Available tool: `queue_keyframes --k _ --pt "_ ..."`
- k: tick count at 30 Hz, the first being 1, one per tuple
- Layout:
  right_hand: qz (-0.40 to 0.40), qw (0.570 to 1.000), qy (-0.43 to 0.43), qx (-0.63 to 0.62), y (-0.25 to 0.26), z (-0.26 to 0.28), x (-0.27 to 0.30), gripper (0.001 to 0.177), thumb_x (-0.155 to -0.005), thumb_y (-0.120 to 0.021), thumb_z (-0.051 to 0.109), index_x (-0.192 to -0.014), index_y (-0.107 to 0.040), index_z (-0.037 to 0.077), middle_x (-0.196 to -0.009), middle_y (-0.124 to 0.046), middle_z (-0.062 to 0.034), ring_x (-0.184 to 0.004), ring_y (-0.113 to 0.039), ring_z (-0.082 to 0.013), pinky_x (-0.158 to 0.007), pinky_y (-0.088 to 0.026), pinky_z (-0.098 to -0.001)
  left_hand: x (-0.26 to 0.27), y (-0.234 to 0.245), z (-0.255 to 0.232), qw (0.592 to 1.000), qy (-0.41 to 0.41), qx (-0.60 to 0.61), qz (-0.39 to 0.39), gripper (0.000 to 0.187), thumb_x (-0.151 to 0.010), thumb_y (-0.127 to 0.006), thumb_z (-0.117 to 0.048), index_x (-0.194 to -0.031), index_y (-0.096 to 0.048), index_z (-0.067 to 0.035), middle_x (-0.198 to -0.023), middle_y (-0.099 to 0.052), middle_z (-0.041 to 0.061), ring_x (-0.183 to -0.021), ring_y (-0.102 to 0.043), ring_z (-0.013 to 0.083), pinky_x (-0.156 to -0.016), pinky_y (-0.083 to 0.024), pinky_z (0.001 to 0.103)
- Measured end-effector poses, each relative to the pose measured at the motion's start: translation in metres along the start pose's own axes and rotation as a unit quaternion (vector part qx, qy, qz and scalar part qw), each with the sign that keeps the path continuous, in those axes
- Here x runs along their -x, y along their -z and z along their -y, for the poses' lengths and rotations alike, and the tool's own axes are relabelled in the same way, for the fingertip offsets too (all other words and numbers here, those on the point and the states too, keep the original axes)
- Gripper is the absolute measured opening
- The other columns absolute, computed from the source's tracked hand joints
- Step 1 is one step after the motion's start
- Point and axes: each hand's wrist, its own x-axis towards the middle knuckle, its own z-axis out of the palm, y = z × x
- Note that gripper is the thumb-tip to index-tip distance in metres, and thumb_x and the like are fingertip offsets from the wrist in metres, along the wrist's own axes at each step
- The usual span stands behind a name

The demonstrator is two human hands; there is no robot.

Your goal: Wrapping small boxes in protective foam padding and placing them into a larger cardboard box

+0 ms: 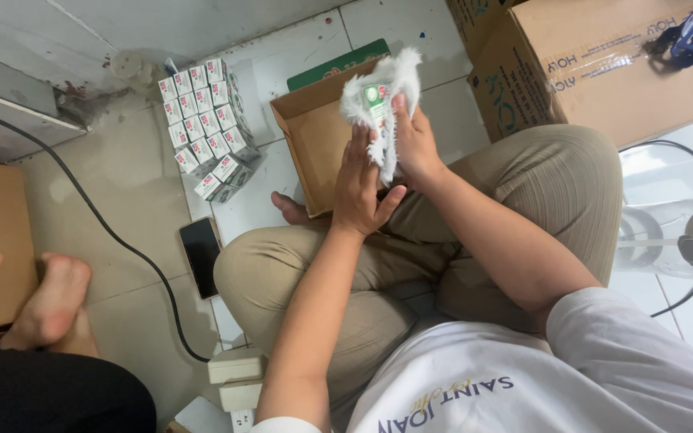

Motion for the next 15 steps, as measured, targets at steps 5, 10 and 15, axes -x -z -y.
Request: queue_keyframes --k 5,10,15 --pt "-0.057 0.992 -0.066 -0.089 0.004 -0.031 -0.021 0.042 -0.107 -0.047 0.046 -0.112 -0.066 0.009 -0.094 -0.068 -0.0064 -0.077 -0.064 -0.0166 -0.070 -0.057 -0.0337 -0.001 0.006 -0.008 1.000 0.019 -0.016 0.014 0.088 -0.099 -0.045 -0.061 -0.158 -0.032 0.003 -0.163 -0.032 0.026 -0.151 -0.034 0.0439 -0.121 -0.030 0.057" --pt "-0.011 0.980 -0.116 -0.163 0.002 -0.024 -0.020 0.033 -0.105 -0.059 0.040 -0.110 -0.066 0.008 -0.084 -0.071 -0.0104 -0.063 -0.070 -0.0199 -0.052 -0.060 -0.0345 0.006 0.003 0.000 0.999 0.043 -0.010 0.001 0.092 -0.097 -0.048 -0.065 -0.158 -0.033 0.003 -0.162 -0.034 0.026 -0.150 -0.036 0.0426 -0.119 -0.032 0.059" --pt "0.062 0.989 -0.130 -0.031 -0.003 -0.018 -0.007 0.041 -0.101 -0.064 0.049 -0.107 -0.071 0.009 -0.082 -0.068 -0.0054 -0.069 -0.065 -0.0177 -0.056 -0.058 -0.0374 0.009 0.006 0.014 0.996 0.084 0.022 -0.017 0.072 -0.106 -0.039 -0.050 -0.156 -0.034 0.001 -0.163 -0.032 0.026 -0.150 -0.034 0.0464 -0.115 -0.036 0.057"
